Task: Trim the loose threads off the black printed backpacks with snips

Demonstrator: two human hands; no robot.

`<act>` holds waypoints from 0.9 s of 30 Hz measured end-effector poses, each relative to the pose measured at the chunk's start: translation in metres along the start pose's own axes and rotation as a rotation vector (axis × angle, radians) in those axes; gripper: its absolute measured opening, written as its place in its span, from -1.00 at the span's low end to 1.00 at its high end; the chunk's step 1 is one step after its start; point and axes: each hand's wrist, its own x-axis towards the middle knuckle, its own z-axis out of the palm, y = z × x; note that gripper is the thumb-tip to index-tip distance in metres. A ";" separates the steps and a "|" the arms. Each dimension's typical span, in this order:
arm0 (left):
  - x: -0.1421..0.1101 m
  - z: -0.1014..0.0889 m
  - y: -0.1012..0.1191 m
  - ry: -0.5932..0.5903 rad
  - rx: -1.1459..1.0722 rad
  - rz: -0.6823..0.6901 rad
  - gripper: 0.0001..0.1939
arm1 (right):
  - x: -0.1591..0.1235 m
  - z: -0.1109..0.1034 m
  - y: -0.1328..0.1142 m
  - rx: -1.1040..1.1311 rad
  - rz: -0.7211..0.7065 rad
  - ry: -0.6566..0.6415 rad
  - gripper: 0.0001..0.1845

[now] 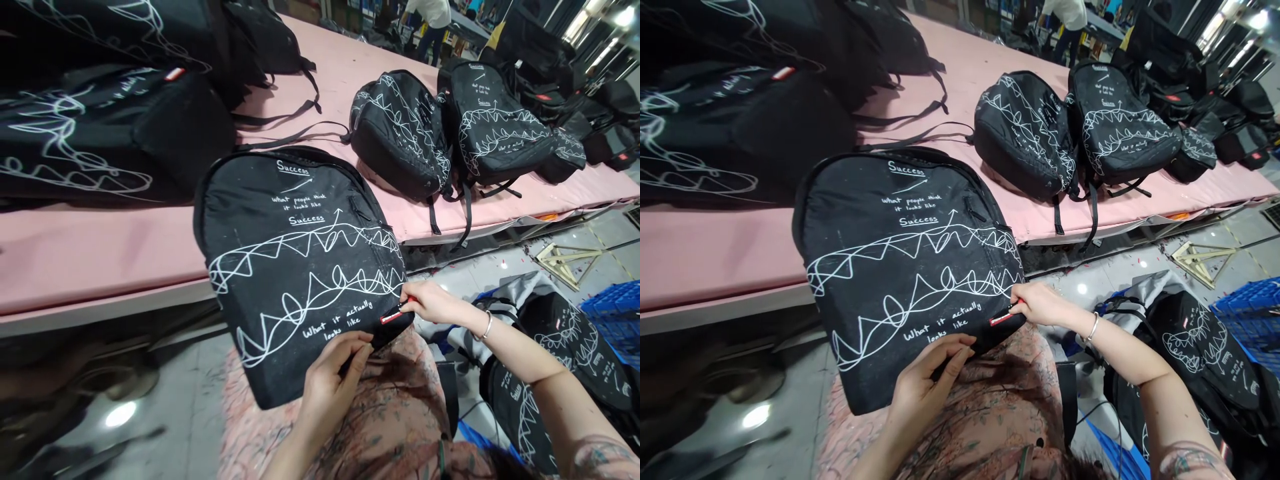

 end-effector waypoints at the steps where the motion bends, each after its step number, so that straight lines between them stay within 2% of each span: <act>1: 0.000 0.000 0.000 0.004 -0.004 0.002 -0.79 | 0.000 0.000 0.000 -0.006 -0.004 -0.003 -0.94; 11: -0.001 -0.001 -0.001 -0.006 0.004 -0.009 -0.79 | 0.002 0.003 0.002 0.018 -0.004 -0.004 -0.88; 23: -0.003 -0.002 -0.004 0.004 -0.009 -0.019 -0.79 | 0.001 0.004 -0.001 -0.004 0.015 -0.006 -0.93; 27: -0.006 -0.003 -0.008 0.026 0.011 0.005 -0.79 | 0.002 0.006 -0.001 0.079 0.004 0.020 -0.93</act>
